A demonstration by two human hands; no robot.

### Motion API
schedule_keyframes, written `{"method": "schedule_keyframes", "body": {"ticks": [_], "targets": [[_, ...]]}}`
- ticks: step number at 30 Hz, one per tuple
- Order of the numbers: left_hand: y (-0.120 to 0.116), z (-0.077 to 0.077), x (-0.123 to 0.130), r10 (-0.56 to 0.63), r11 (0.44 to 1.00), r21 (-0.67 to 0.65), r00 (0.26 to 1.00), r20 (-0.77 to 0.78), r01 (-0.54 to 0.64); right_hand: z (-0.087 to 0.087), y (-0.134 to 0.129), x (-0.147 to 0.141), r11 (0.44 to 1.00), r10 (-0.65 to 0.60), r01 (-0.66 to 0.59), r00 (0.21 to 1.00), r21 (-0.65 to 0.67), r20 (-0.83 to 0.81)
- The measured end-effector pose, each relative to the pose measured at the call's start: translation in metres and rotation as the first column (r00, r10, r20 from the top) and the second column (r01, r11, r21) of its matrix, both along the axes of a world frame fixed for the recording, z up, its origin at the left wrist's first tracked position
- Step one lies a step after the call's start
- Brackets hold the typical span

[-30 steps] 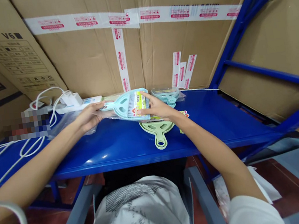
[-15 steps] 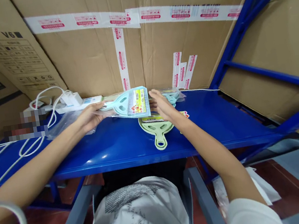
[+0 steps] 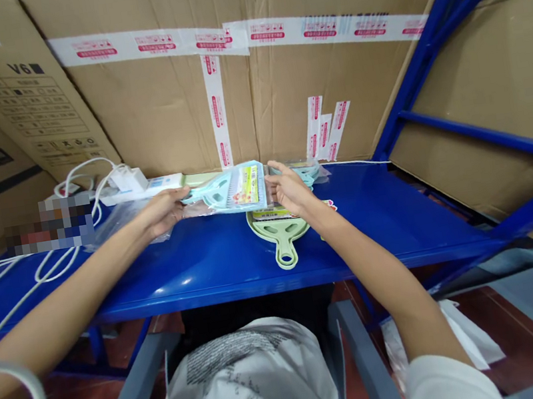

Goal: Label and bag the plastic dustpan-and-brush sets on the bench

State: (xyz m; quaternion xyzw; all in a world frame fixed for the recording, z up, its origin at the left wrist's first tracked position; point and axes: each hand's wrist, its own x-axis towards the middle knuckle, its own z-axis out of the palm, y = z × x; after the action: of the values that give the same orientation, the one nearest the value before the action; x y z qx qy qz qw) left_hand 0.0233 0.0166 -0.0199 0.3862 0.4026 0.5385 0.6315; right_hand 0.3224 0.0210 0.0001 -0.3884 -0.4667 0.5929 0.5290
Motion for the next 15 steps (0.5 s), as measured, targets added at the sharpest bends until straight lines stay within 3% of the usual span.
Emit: {"method": "schedule_keyframes", "body": {"ticks": [8, 15], "targets": [[0.005, 0.008, -0.007, 0.036, 0.999, -0.001, 0.999, 0.020, -0.036, 0.010, -0.001, 0.007, 0.996, -0.073, 0.072, 0.997, 0.052, 0.010], [0.000, 0.015, -0.006, 0.059, 0.997, 0.052, 0.998, 0.021, -0.060, 0.010, -0.001, 0.009, 0.999, -0.033, 0.034, 0.998, 0.028, -0.049]]}}
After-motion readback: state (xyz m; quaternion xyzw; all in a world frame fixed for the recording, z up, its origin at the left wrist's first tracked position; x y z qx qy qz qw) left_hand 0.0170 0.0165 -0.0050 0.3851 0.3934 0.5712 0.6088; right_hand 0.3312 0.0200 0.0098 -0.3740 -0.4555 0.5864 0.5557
